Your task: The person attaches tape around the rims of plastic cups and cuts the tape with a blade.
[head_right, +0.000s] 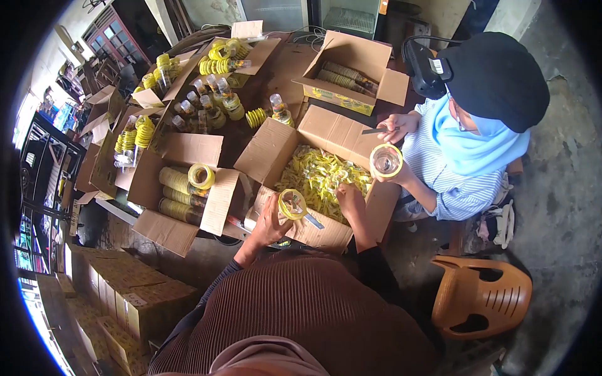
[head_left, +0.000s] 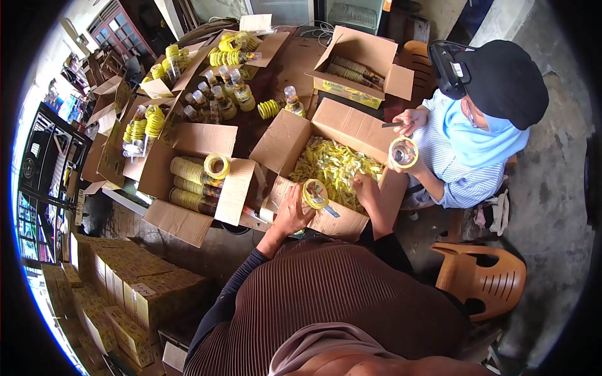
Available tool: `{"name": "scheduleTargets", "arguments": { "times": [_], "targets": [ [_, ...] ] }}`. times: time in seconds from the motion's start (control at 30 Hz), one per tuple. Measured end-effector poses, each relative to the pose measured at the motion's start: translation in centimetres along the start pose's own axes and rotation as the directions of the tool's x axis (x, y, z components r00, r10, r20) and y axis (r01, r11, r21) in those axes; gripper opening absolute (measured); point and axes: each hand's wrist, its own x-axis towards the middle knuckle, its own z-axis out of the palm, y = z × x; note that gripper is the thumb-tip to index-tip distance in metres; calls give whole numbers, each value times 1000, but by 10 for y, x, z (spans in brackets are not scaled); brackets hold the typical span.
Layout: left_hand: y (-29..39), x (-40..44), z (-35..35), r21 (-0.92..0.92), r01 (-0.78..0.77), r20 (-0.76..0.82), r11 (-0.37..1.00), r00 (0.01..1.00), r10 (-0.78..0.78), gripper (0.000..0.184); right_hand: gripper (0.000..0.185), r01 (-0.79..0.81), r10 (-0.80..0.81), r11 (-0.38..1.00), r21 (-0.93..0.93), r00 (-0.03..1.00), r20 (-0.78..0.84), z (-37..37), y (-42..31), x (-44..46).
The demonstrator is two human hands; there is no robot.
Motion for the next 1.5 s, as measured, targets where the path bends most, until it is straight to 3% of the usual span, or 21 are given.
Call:
{"name": "scheduleTargets", "arguments": {
  "times": [0.17, 0.23, 0.3, 0.4, 0.5, 0.57, 0.6, 0.63, 0.7, 0.77, 0.83, 0.87, 0.97, 1.0, 1.1, 1.17, 1.2, 1.3, 1.37, 1.5],
  "targets": [
    [2, 15, 0, -43, -14, 23, 999, 1000, 15, 61, 20, -93, 117, 975, -204, 987, 112, -7, -12, 10],
    [8, 22, -2, -67, 6, 0, 998, 1000, -6, 65, 19, 35, -34, 998, -43, 999, 13, -12, -17, 10],
    [6, 26, 0, -68, 15, -1, 998, 1000, -15, 70, 24, 48, -48, 998, -40, 999, 4, -5, -13, 13],
    [-5, 27, 5, 59, -29, -2, 998, 1000, 29, 74, 21, 214, -199, 949, 230, 976, -87, 3, -23, 15],
    [-2, 30, 0, 55, 25, 145, 998, 989, -32, 81, 25, 228, -248, 923, 309, 969, 25, -15, -73, 8],
    [-6, 29, 7, 58, 39, 129, 998, 991, -46, 86, 30, 362, -387, 906, 218, 919, 82, -24, -98, 1],
    [-4, 32, 9, 121, -82, 96, 989, 993, 70, 89, 34, 382, -398, 915, 133, 909, 126, -22, -103, -2],
    [-1, 33, 9, 117, -87, 99, 989, 992, 76, 89, 34, 420, -423, 906, 52, 891, 166, -18, -102, -4],
    [10, 34, 7, 151, -62, 234, 987, 972, 25, 92, 29, 539, -532, 842, -25, 837, 130, -15, -100, -6],
    [8, 39, 11, 117, -90, 232, 989, 971, 61, 97, 22, 537, -526, 842, -57, 839, 139, -15, -94, -7],
    [12, 47, 7, 122, 48, 405, 991, 909, -94, 97, 20, 491, -484, 871, 21, 850, 205, -22, -94, -8],
    [-1, 44, 16, 57, -100, 322, 993, 944, 76, 93, 18, 512, -506, 858, 24, 838, 205, -27, -94, -8],
    [11, 52, 10, -72, -72, 438, 995, 894, 96, 90, 16, 533, -536, 843, 79, 817, 213, -32, -88, -9],
    [12, 52, 8, -125, 42, 495, 991, 868, 26, 79, 16, 531, -535, 843, 83, 817, 213, -31, -85, -11],
    [18, 51, 2, -170, 78, 520, 982, 854, 22, 69, 15, 524, -563, 822, 221, 807, 179, -27, -77, -14],
    [15, 49, 6, -183, 27, 482, 983, 874, 66, 68, 15, 488, -506, 863, 134, 826, 250, -27, -76, -15],
    [16, 48, 6, -190, -30, 439, 981, 891, 112, 67, 16, 448, -486, 871, 200, 846, 222, -26, -75, -15],
    [22, 48, 6, -159, -70, 406, 985, 904, 130, 66, 19, 334, -392, 907, 255, 891, 227, -29, -76, -16],
    [24, 49, 8, -157, -96, 371, 983, 917, 149, 65, 22, 343, -397, 904, 256, 895, 202, -25, -71, -16],
    [28, 47, 9, 7, -118, 402, 993, 910, 105, 65, 28, 256, -311, 887, 384, 946, 87, -22, -76, -23]
  ]
}}
